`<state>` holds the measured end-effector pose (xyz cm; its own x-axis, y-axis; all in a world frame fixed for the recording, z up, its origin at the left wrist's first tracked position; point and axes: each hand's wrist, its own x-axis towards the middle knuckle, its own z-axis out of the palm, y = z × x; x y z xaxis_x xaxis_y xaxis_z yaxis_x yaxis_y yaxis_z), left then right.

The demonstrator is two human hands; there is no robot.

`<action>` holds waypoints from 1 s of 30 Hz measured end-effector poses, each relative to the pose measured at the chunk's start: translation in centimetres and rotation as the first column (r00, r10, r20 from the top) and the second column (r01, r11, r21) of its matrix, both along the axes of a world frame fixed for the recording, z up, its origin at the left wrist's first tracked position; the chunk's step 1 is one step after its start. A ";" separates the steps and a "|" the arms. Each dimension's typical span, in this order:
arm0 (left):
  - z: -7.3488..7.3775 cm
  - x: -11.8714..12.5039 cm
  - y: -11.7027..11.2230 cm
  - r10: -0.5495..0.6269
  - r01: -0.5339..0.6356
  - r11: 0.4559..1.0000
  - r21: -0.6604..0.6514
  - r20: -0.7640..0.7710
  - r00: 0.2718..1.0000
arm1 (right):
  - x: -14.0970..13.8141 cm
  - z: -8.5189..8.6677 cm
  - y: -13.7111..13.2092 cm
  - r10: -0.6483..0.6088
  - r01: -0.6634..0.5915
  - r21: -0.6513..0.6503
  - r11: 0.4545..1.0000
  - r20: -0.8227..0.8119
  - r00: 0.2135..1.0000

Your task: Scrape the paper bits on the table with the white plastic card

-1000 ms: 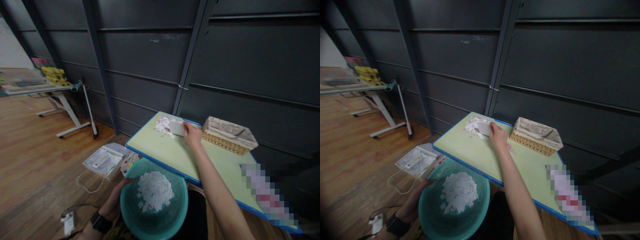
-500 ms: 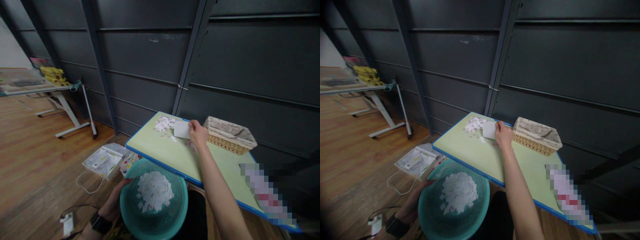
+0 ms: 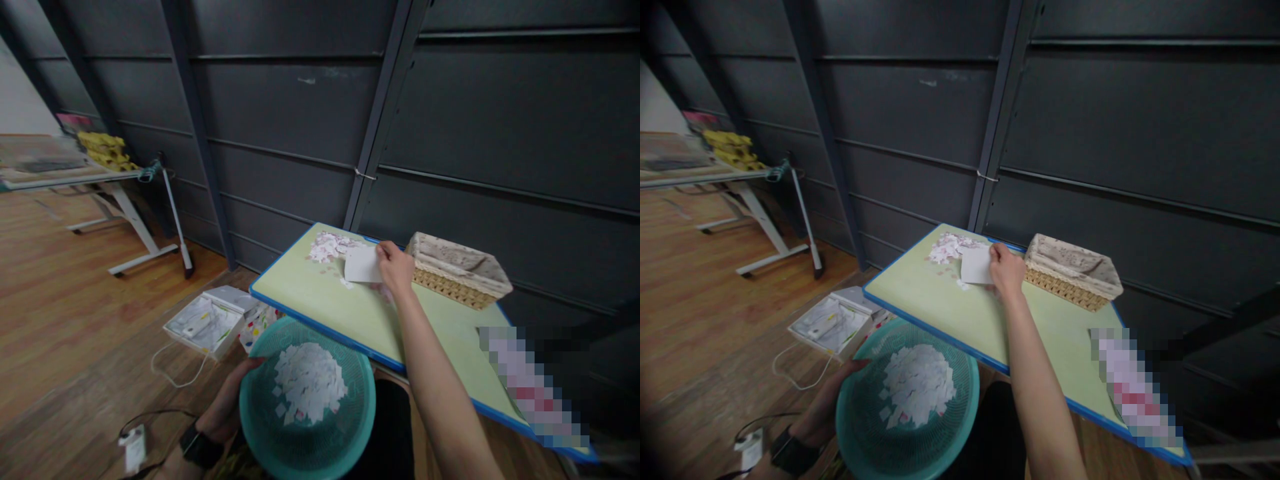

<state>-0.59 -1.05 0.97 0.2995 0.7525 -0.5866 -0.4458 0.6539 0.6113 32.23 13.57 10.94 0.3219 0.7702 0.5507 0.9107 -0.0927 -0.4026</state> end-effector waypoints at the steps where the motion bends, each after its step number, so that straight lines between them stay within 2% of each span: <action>1: -0.1 0.0 0.0 0.000 0.000 1.000 0.010 0.008 1.000 | 0.1 0.0 0.0 0.003 -0.003 0.007 1.000 -0.016 1.000; 8: 0.1 -0.1 0.0 0.005 -0.005 1.000 -0.006 -0.033 0.999 | 0.3 -0.1 0.3 0.079 -0.081 -0.023 0.996 -0.085 0.993; 13: 0.2 0.0 0.0 -0.012 0.011 1.000 0.013 0.013 1.000 | 0.3 -0.2 0.3 0.019 -0.020 -0.013 1.000 -0.092 0.996; 16: 0.0 0.1 0.1 0.000 -0.001 1.000 0.011 0.008 1.000 | 0.4 -0.2 0.4 0.031 -0.036 -0.055 0.998 -0.081 0.996; 21: -0.5 0.0 0.2 0.010 -0.011 0.999 0.048 0.020 1.000 | 0.7 -0.2 0.5 0.034 -0.038 -0.026 0.999 -0.126 0.991; 27: -0.6 0.1 0.1 0.020 -0.018 0.998 0.062 -0.017 1.000 | 0.6 -0.5 0.9 0.178 -0.192 -0.066 0.979 -0.183 0.967; 30: -0.3 0.1 0.0 -0.003 0.003 0.999 0.044 -0.014 1.000 | 0.8 -0.5 0.9 0.165 -0.177 -0.044 0.983 -0.198 0.966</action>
<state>-0.48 -1.06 0.64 0.2937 0.7770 -0.5568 -0.4347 0.6273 0.6461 33.06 14.46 10.40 0.2776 0.8532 0.4416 0.8211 0.0279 -0.5701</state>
